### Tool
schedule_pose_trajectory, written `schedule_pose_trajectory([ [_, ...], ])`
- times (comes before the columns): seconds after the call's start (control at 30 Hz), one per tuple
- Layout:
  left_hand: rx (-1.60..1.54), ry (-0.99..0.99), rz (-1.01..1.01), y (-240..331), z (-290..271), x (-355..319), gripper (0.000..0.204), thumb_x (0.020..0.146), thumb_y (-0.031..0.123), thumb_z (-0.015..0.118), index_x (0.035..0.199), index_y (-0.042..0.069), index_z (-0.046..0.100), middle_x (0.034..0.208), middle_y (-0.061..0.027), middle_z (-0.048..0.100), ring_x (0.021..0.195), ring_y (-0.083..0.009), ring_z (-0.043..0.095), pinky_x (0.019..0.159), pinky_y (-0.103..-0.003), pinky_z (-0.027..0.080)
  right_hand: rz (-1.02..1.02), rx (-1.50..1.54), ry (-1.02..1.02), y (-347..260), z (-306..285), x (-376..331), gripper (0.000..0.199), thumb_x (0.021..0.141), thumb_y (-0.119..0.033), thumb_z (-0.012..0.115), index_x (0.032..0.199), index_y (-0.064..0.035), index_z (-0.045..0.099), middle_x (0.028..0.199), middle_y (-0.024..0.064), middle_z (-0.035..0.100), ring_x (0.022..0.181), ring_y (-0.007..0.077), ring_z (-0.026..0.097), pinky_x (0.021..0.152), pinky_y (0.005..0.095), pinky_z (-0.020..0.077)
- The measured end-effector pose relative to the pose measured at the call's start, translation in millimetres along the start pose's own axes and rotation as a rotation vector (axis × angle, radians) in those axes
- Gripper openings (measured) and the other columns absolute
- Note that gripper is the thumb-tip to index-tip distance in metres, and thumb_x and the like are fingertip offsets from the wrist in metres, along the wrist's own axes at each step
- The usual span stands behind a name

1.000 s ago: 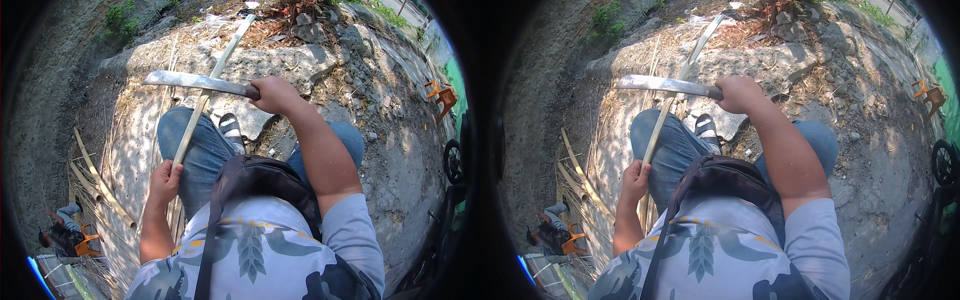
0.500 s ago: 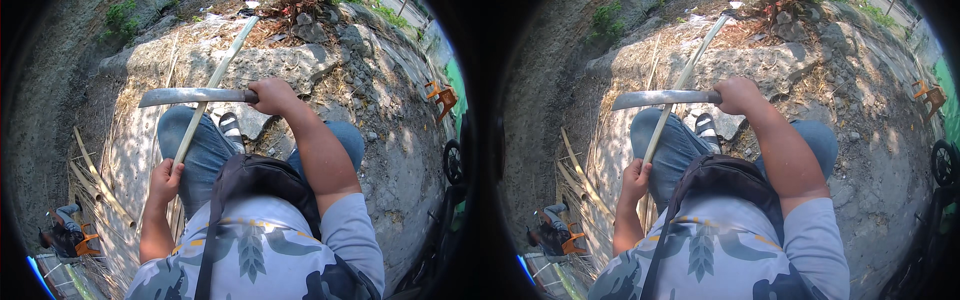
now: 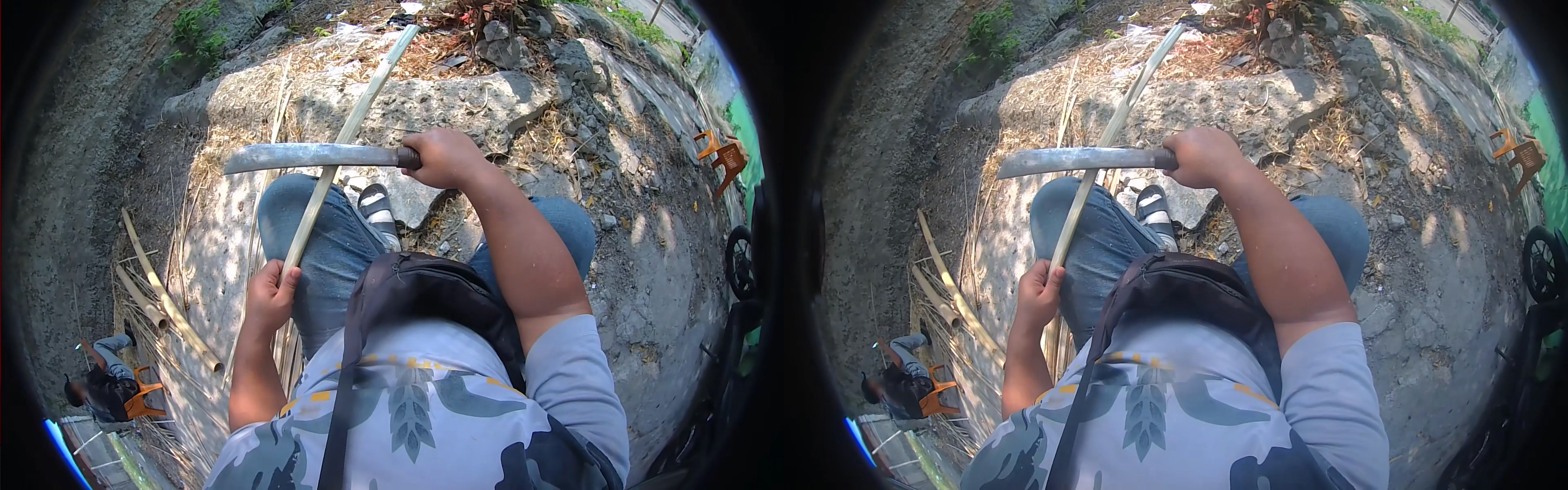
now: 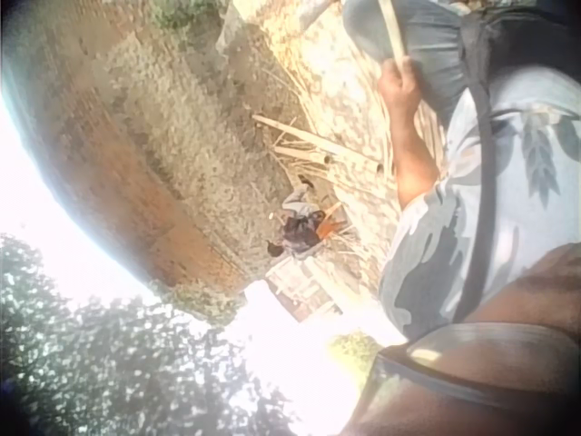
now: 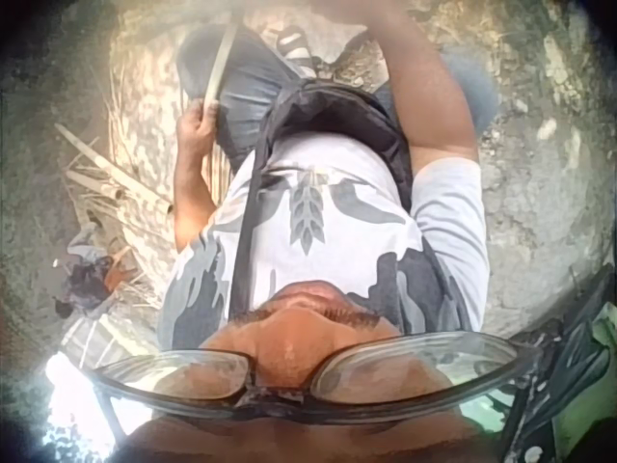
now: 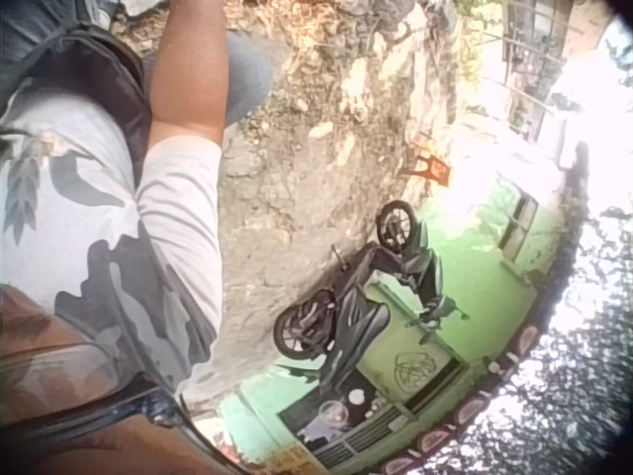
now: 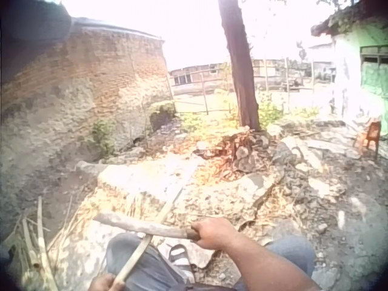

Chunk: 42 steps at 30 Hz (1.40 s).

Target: The person trims and scrapes a bamboo stick using a machete, bends the stick with both hands, and scrapes it again with the machete.

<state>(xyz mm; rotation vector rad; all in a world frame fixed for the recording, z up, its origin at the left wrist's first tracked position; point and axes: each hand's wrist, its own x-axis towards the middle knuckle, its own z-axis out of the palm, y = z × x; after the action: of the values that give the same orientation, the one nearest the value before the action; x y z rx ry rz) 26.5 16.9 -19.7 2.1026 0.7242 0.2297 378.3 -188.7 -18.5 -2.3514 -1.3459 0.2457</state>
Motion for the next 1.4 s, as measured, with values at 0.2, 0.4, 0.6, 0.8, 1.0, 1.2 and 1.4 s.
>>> schedule_pose_trajectory([
  [0.2, -0.038, -0.022, -0.033, 0.2, -1.1, 1.0, 0.034, 0.104, 0.032, 0.069, 0.088, 0.004, 0.063, 0.064, 0.0064, 0.052, 0.059, -0.0038, 0.043, 0.051, -0.026, 0.035, -0.011, -0.029, 0.008, 4.5, 3.7, 0.3, 0.028, 0.085, -0.039, 0.077, 0.094, -0.0142, 0.071, 0.089, 0.013, 0.073, 0.09, 0.0368, 0.071, 0.078, 0.0502, 0.0553],
  [0.4, -0.03, -0.018, -0.045, 4.9, -1.5, -0.2, 0.034, 0.103, 0.032, 0.07, 0.087, 0.003, 0.063, 0.064, 0.0055, 0.054, 0.059, -0.004, 0.045, 0.051, -0.026, 0.037, -0.014, -0.016, 0.007, 1.7, 1.5, -0.6, 0.029, 0.085, -0.04, 0.077, 0.094, -0.0137, 0.07, 0.087, 0.0135, 0.073, 0.089, 0.0376, 0.071, 0.078, 0.0505, 0.0553],
  [0.6, -0.037, 0.0, -0.034, 1.2, 0.3, 0.3, 0.035, 0.103, 0.033, 0.07, 0.088, 0.002, 0.063, 0.064, 0.0049, 0.054, 0.059, -0.0044, 0.046, 0.051, -0.026, 0.037, -0.003, -0.065, 0.025, -6.0, -2.8, -2.1, 0.026, 0.085, -0.039, 0.077, 0.094, -0.0155, 0.071, 0.087, 0.0124, 0.073, 0.088, 0.0365, 0.072, 0.077, 0.0505, 0.056],
  [0.8, 0.001, -0.007, -0.004, -2.2, -0.8, -1.8, 0.037, 0.103, 0.035, 0.07, 0.089, 0.002, 0.063, 0.064, 0.004, 0.054, 0.058, -0.0054, 0.045, 0.052, -0.027, 0.037, -0.032, -0.128, 0.023, -12.5, -17.9, -5.5, 0.027, 0.085, -0.04, 0.078, 0.094, -0.0157, 0.071, 0.087, 0.0125, 0.074, 0.087, 0.0371, 0.072, 0.076, 0.0504, 0.0563],
  [1.0, 0.045, 0.01, 0.042, 0.0, 2.0, -0.3, 0.038, 0.103, 0.036, 0.069, 0.089, 0.001, 0.062, 0.062, 0.0024, 0.052, 0.058, -0.0064, 0.044, 0.052, -0.029, 0.037, 0.229, 0.089, 0.158, 31.6, -17.4, -2.1, 0.03, 0.087, -0.04, 0.079, 0.1, -0.0136, 0.073, 0.09, 0.0161, 0.074, 0.088, 0.0393, 0.072, 0.076, 0.05, 0.0549],
  [1.2, 0.04, -0.023, 0.03, -0.4, -3.1, 1.3, 0.037, 0.103, 0.034, 0.069, 0.088, 0.002, 0.062, 0.062, 0.0026, 0.052, 0.057, -0.0066, 0.044, 0.051, -0.029, 0.036, 0.124, -0.004, 0.103, 4.9, -15.6, -5.3, 0.028, 0.086, -0.039, 0.078, 0.099, -0.0147, 0.073, 0.089, 0.0152, 0.074, 0.089, 0.0383, 0.072, 0.077, 0.0493, 0.0559],
  [1.4, 0.083, -0.025, 0.03, 4.1, -3.1, 0.6, 0.035, 0.103, 0.033, 0.069, 0.088, 0.002, 0.063, 0.062, 0.0026, 0.052, 0.057, -0.0066, 0.045, 0.051, -0.029, 0.037, -0.097, -0.17, -0.053, -25.1, -3.5, 2.2, 0.019, 0.077, -0.026, 0.075, 0.095, -0.0172, 0.074, 0.093, 0.0082, 0.075, 0.093, 0.0313, 0.074, 0.082, 0.0471, 0.0581],
])
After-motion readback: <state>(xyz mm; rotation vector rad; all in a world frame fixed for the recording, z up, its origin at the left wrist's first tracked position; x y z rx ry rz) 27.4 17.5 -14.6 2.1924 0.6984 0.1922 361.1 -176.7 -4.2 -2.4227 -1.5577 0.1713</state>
